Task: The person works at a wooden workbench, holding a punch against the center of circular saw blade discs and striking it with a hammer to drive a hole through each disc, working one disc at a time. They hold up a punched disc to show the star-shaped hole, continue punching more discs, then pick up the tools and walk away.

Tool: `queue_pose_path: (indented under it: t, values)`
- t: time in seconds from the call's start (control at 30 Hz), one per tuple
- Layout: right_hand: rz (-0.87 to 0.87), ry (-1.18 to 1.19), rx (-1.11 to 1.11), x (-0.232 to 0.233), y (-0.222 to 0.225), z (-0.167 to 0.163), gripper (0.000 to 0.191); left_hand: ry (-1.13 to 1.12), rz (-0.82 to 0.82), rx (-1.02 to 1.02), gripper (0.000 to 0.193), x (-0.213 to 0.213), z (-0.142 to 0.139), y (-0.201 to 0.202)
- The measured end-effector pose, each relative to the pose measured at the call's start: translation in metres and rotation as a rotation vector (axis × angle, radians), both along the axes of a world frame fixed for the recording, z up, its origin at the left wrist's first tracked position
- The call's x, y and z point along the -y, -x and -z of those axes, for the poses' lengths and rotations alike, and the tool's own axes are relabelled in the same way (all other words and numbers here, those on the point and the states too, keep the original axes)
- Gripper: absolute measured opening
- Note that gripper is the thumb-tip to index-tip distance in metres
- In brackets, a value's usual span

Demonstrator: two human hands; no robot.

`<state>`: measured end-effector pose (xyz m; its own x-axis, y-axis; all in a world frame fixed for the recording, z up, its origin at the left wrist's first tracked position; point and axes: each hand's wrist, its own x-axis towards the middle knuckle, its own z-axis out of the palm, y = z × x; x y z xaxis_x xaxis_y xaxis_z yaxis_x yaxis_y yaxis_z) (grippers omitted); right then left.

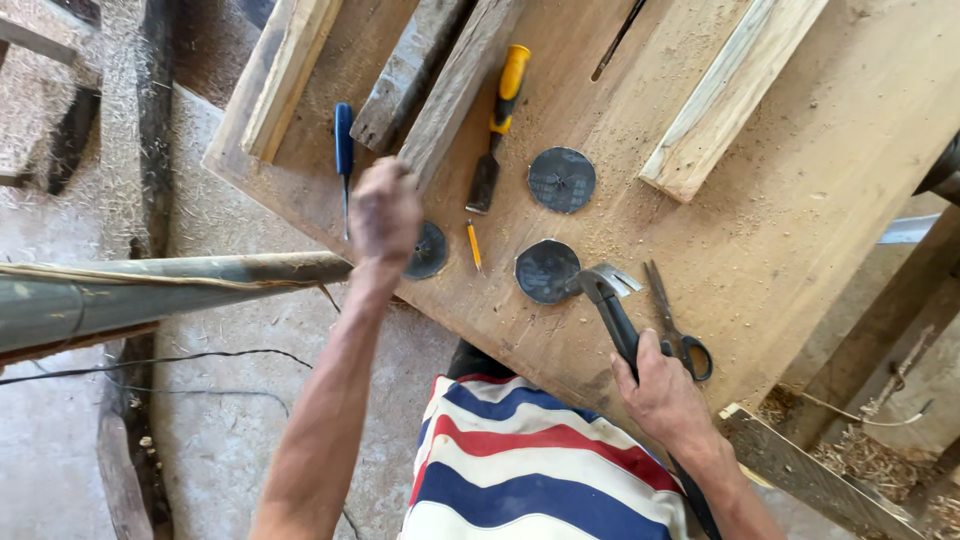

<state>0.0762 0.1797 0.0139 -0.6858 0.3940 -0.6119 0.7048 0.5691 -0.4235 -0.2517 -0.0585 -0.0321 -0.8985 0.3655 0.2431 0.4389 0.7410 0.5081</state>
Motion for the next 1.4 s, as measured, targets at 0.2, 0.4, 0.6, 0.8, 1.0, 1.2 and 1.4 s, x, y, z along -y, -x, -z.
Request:
queue_pose_path:
  t: [0.2,0.4,0.6,0.8,1.0,1.2,1.4]
  values:
    - [0.034,-0.041,0.036,0.014,0.000,0.000,0.038,0.081,-0.383,0.481,0.028,0.099,0.015,0.047]
    - [0.077,-0.092,-0.003,0.030,0.003,-0.002,0.038,0.211,-0.185,0.358,0.027,0.106,0.035,0.063]
    - [0.168,-0.078,0.060,0.036,0.004,-0.009,0.038,0.185,-0.154,0.820,0.021,0.105,0.024,0.082]
    - [0.158,-0.083,0.032,0.037,0.006,-0.016,0.038,-0.249,-0.131,1.217,0.014,0.122,0.011,0.070]
    - [0.114,-0.076,0.018,0.029,0.005,-0.019,0.037,-0.808,-0.094,1.243,0.020,0.093,-0.015,-0.018]
    - [0.033,-0.092,-0.025,0.017,-0.005,-0.009,0.042,-0.789,-0.037,1.097,0.015,0.008,0.005,-0.101]
    - [-0.054,-0.116,-0.048,0.009,-0.012,-0.003,0.047,-0.754,0.057,0.954,0.015,-0.051,0.041,-0.131]
